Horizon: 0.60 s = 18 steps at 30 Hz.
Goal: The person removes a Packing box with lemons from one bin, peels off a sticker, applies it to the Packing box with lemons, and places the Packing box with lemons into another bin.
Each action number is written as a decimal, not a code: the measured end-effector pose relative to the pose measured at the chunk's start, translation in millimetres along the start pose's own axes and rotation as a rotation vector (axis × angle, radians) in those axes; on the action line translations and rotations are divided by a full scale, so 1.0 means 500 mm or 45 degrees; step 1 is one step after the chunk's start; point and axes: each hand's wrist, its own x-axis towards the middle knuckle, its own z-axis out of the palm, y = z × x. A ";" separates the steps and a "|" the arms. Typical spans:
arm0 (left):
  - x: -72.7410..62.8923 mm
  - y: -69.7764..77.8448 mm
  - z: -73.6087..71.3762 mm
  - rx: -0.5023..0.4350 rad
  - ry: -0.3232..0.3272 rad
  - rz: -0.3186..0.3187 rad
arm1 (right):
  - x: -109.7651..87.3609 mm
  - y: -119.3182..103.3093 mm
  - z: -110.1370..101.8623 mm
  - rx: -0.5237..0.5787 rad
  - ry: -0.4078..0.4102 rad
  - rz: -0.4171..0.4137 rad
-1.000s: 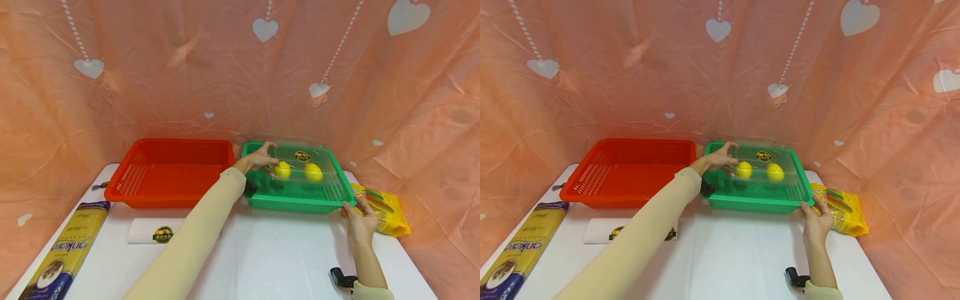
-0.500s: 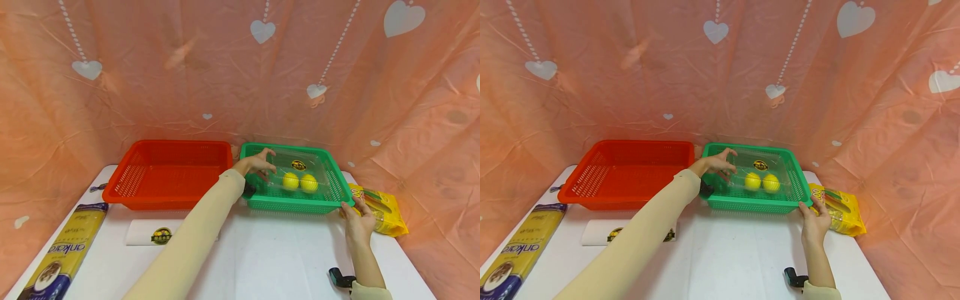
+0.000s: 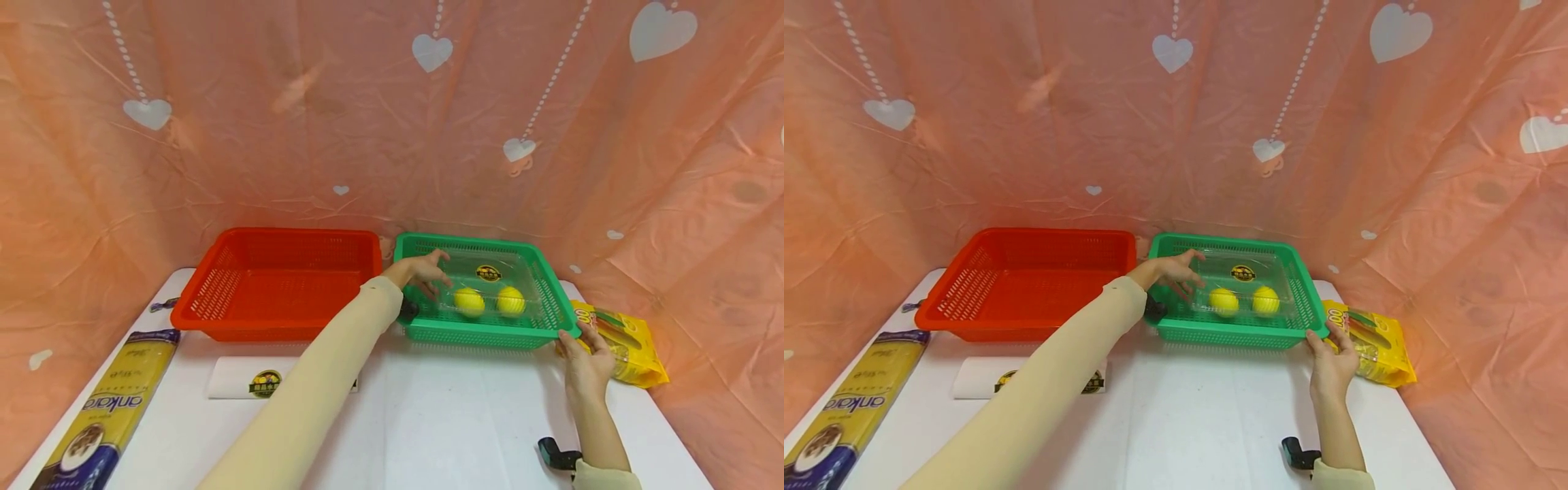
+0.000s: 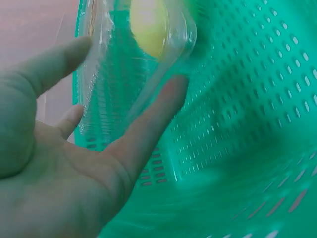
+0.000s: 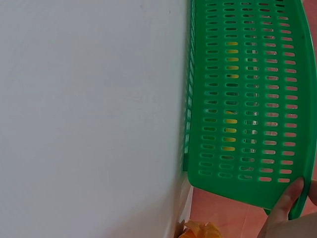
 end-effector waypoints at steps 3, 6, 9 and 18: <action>-0.006 0.009 0.003 0.089 0.054 -0.002 | 0.000 -0.001 0.001 -0.006 0.004 -0.004; -0.020 0.021 0.004 0.175 0.141 0.043 | -0.002 0.001 0.003 0.002 0.005 -0.001; -0.037 0.040 0.002 0.235 0.237 0.136 | -0.006 0.003 0.004 0.024 0.007 0.004; -0.153 0.082 -0.022 0.464 0.400 0.511 | -0.011 0.001 0.000 0.032 0.004 0.010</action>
